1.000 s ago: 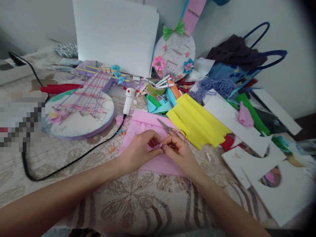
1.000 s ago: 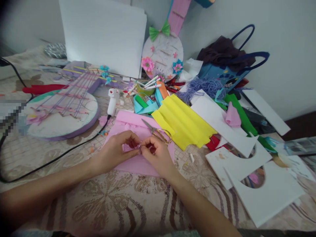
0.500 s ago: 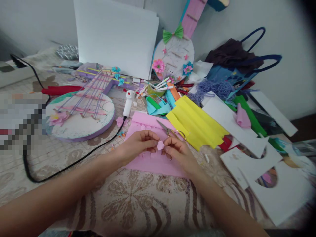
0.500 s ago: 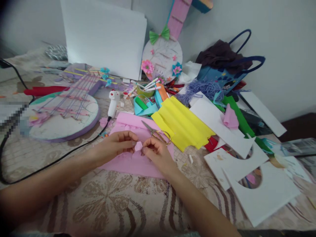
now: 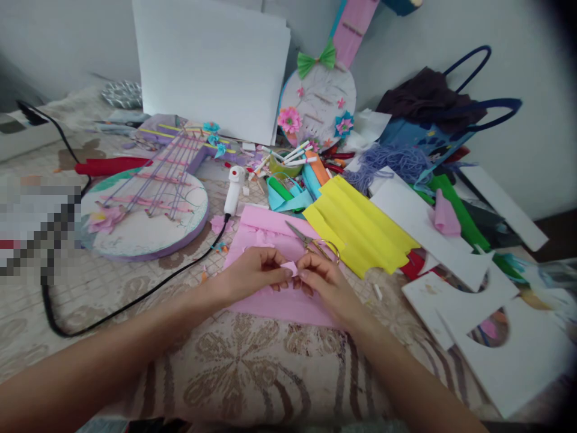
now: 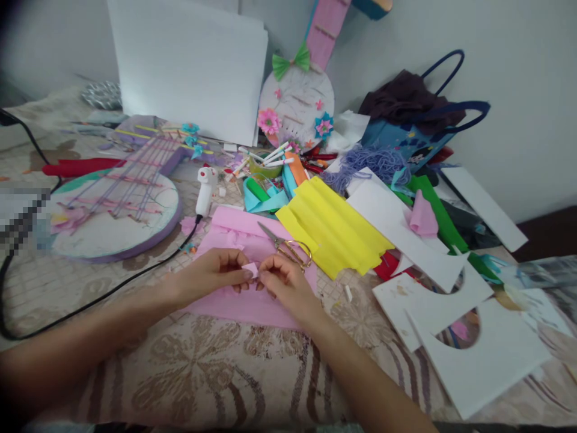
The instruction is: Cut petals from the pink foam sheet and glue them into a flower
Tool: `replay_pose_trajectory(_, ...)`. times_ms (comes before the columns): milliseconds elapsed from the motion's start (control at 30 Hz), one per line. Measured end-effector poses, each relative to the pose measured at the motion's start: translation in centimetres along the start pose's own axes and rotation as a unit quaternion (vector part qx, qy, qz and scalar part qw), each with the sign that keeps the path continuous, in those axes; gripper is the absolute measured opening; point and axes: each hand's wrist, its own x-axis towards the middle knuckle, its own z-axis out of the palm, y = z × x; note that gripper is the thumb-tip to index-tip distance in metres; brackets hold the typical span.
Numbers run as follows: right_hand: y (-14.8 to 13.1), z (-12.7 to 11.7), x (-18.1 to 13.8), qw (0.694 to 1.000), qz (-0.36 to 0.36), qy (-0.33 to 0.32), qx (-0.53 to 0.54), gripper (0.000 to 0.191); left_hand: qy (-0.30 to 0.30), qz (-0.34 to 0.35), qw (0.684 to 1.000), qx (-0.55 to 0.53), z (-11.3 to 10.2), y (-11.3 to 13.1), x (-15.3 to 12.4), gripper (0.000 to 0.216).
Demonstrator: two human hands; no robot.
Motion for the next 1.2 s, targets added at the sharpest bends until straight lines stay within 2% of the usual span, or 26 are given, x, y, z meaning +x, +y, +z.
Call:
replay_pose_trajectory(100, -0.5, -0.8, 0.1, 0.988, -0.055, 0.074, -0.120, 0.015, 0.008, -0.019, 1.000, -0.018, 0.0, 0.2, -0.1, 0.017)
replay_pose_trajectory(167, -0.5, -1.7, 0.3, 0.954, -0.085, 0.153, -0.243, 0.011, 0.008, -0.027, 0.999, -0.023, -0.1, 0.4, -0.1, 0.017)
replay_pose_trajectory(233, -0.2, -2.7, 0.7, 0.904, -0.099, 0.190, -0.369, 0.009, 0.009, -0.025, 0.999, -0.019, -0.2, 0.4, -0.2, 0.016)
replay_pose_trajectory(300, 0.4, -3.4, 1.0, 0.862, -0.092, 0.197, -0.458, 0.014, 0.013, -0.012, 1.000, -0.017, -0.3, 0.4, -0.1, 0.014)
replay_pose_trajectory(333, 0.7, -3.6, 1.2, 0.850, -0.085, 0.193, -0.482, 0.017, 0.014, -0.004, 1.000, -0.020, -0.3, 0.3, -0.1, 0.013)
replay_pose_trajectory(533, 1.7, -3.8, 1.4, 0.831, -0.080, 0.177, -0.521, 0.016, 0.010, 0.001, 0.999, -0.038, -0.5, 0.3, 0.0, 0.013)
replay_pose_trajectory(600, 1.5, -3.7, 1.3, 0.837, -0.086, 0.187, -0.508, 0.014, 0.009, -0.002, 0.999, -0.038, -0.5, 0.3, 0.0, 0.013)
replay_pose_trajectory(633, 1.3, -3.6, 1.3, 0.850, -0.087, 0.196, -0.481, 0.013, 0.009, -0.002, 0.999, -0.038, -0.5, 0.3, 0.0, 0.014)
replay_pose_trajectory(733, 0.5, -3.0, 1.1, 0.931, -0.085, 0.194, -0.298, 0.014, 0.014, 0.004, 0.999, -0.030, -0.6, 0.4, 0.0, 0.020)
replay_pose_trajectory(800, 0.1, -2.4, 0.9, 0.978, -0.067, 0.137, -0.143, 0.018, 0.020, 0.015, 1.000, -0.011, -0.5, 0.4, 0.0, 0.022)
replay_pose_trajectory(833, 0.0, -2.0, 0.8, 0.990, -0.052, 0.099, -0.082, 0.020, 0.023, 0.023, 0.999, 0.004, -0.5, 0.5, 0.0, 0.023)
replay_pose_trajectory(900, -0.1, -1.3, 0.5, 0.999, -0.012, 0.034, -0.009, 0.024, 0.032, 0.043, 0.998, 0.044, -0.4, 0.4, 0.0, 0.023)
replay_pose_trajectory(967, -0.1, -0.6, 0.3, 1.000, 0.025, 0.014, 0.010, 0.024, 0.038, 0.063, 0.994, 0.082, -0.3, 0.3, 0.0, 0.023)
replay_pose_trajectory(1067, -0.2, 0.0, 0.1, 0.998, 0.059, 0.013, 0.005, 0.021, 0.025, 0.066, 0.994, 0.081, -0.2, 0.1, 0.1, 0.022)
replay_pose_trajectory(1200, -0.3, 0.1, 0.0, 0.998, 0.048, 0.038, 0.018, 0.019, 0.015, 0.023, 1.000, 0.001, 0.0, 0.2, 0.1, 0.021)
